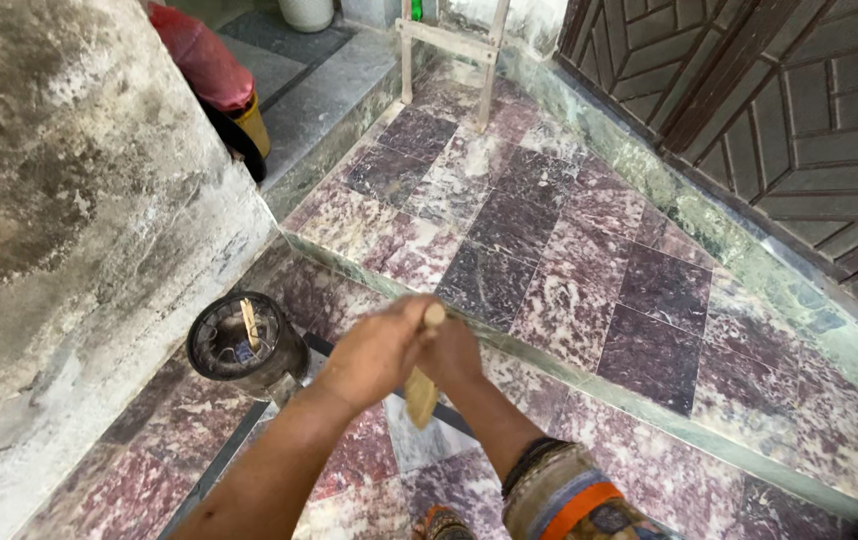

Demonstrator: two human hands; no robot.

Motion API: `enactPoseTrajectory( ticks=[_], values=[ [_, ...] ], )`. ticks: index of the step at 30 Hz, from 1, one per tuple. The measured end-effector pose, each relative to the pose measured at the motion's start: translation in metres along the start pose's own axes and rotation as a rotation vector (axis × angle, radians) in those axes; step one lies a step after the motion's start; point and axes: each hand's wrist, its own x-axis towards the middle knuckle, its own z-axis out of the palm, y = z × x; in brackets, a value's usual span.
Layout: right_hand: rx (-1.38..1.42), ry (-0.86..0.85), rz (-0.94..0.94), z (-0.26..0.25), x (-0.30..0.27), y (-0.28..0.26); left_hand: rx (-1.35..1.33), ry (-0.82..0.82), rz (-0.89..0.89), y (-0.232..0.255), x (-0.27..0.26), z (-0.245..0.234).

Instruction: The person is repairing a broom by hand, tightening the fibers and adjusting the handle while sitting on a marble floor near a parked scooter.

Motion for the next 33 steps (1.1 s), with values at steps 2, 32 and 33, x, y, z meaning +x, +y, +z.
enactPoseTrajectory(
  ticks=[2, 32, 33],
  values=[
    [0.006, 0.003, -0.010, -0.013, -0.002, -0.008, 0.045, 0.070, 0.058, 0.006, 0.000, -0.012],
    [0.048, 0.264, -0.523, -0.020, 0.009, 0.002, -0.057, 0.256, 0.256, 0.007, 0.031, -0.040],
    [0.043, 0.273, -0.626, -0.025, 0.009, -0.003, -0.059, 0.189, 0.215, 0.006, 0.035, -0.040]
  ],
)
